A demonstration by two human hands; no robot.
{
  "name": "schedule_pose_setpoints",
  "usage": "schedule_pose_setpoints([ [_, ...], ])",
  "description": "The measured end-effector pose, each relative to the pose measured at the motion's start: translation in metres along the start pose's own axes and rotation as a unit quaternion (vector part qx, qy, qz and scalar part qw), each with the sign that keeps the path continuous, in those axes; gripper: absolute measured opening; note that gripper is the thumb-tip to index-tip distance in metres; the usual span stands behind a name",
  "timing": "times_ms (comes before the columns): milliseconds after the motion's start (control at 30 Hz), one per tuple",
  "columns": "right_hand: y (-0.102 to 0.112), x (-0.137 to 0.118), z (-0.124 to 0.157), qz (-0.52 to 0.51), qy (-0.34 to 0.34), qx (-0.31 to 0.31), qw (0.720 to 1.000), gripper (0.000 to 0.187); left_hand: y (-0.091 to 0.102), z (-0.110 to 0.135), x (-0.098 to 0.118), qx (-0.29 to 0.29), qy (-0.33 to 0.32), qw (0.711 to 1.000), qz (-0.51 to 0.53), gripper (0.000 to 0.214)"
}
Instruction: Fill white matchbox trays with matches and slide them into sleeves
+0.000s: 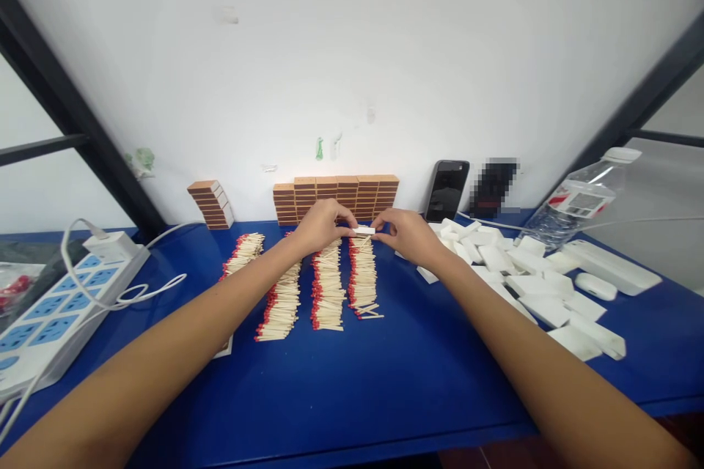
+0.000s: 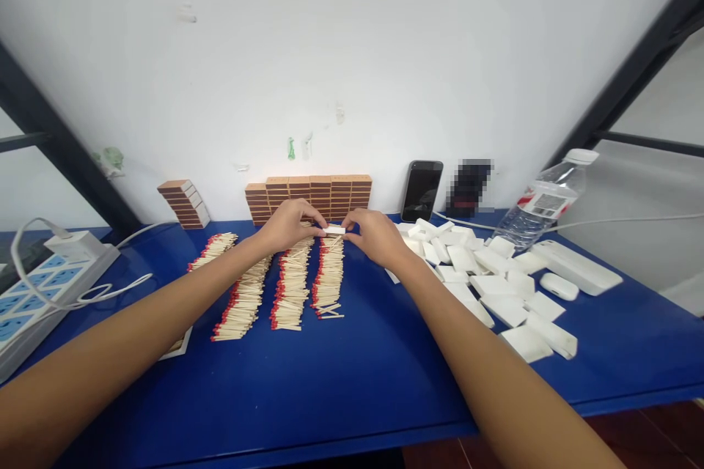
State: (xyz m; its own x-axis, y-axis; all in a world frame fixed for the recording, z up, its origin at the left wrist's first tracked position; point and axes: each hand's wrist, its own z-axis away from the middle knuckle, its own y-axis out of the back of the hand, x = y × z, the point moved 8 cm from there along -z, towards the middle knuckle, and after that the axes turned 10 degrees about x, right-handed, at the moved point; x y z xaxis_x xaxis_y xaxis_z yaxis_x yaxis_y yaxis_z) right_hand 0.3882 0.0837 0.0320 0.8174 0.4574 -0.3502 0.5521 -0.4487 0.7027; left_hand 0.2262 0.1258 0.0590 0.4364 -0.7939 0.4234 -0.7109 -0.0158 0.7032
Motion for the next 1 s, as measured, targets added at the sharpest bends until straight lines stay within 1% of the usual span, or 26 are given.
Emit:
schedule_pose_setpoints([
  [133,0.005,-0.009,-0.001,0.007,0.003,0.014,1.000,0.007,0.005,-0.001,0.006,0.015,-0.016,1.000,-0.015,0.008],
  [233,0.020,-0.015,-0.005,0.019,-0.002,0.025,1.000,0.009,0.020,0.000,0.016,0.040,-0.026,0.999,-0.019,0.014],
  [300,0.037,-0.013,-0.007,0.038,-0.019,0.030,0.999,0.011,0.038,0.005,0.026,0.052,-0.036,0.998,-0.022,0.022],
  [367,0.058,-0.002,-0.008,0.058,-0.052,0.029,0.997,0.012,0.062,0.013,0.037,0.057,-0.046,0.996,-0.050,0.022],
  [400,0.067,0.005,-0.007,0.064,-0.071,0.024,0.995,0.013,0.075,0.018,0.041,0.049,-0.039,0.996,-0.060,0.021],
  [467,0.082,0.020,-0.006,0.073,-0.111,0.015,0.991,0.013,0.100,0.032,0.047,0.014,-0.011,0.998,-0.063,0.020],
  [533,0.092,0.033,-0.003,0.086,-0.144,0.017,0.986,0.016,0.129,0.050,0.052,0.023,0.020,0.997,-0.076,0.022],
  [567,0.093,0.037,-0.002,0.094,-0.155,0.012,0.983,0.018,0.141,0.063,0.053,0.027,0.036,0.995,-0.089,0.024],
  [633,0.087,0.043,0.001,0.104,-0.165,-0.019,0.981,0.020,0.158,0.092,0.054,0.027,0.063,0.992,-0.110,0.028],
  [700,0.078,0.047,0.004,0.107,-0.166,-0.064,0.978,0.019,0.164,0.127,0.051,0.005,0.096,0.989,-0.115,0.030],
  [767,0.074,0.049,0.006,0.115,-0.159,-0.084,0.977,0.016,0.165,0.164,0.045,-0.015,0.123,0.986,-0.110,0.026],
  [833,0.078,0.047,0.005,0.144,-0.142,-0.069,0.977,0.008,0.168,0.196,0.041,-0.007,0.127,0.984,-0.128,0.027],
  [867,0.081,0.043,0.004,0.160,-0.129,-0.049,0.977,0.005,0.169,0.210,0.039,0.000,0.115,0.982,-0.150,0.029],
  [933,0.084,0.029,0.000,0.182,-0.092,-0.006,0.979,0.011,0.172,0.233,0.033,0.018,0.102,0.973,-0.204,0.032],
  [1000,0.078,0.012,-0.001,0.179,-0.057,0.012,0.982,0.017,0.170,0.250,0.024,0.005,0.101,0.966,-0.238,0.041],
])
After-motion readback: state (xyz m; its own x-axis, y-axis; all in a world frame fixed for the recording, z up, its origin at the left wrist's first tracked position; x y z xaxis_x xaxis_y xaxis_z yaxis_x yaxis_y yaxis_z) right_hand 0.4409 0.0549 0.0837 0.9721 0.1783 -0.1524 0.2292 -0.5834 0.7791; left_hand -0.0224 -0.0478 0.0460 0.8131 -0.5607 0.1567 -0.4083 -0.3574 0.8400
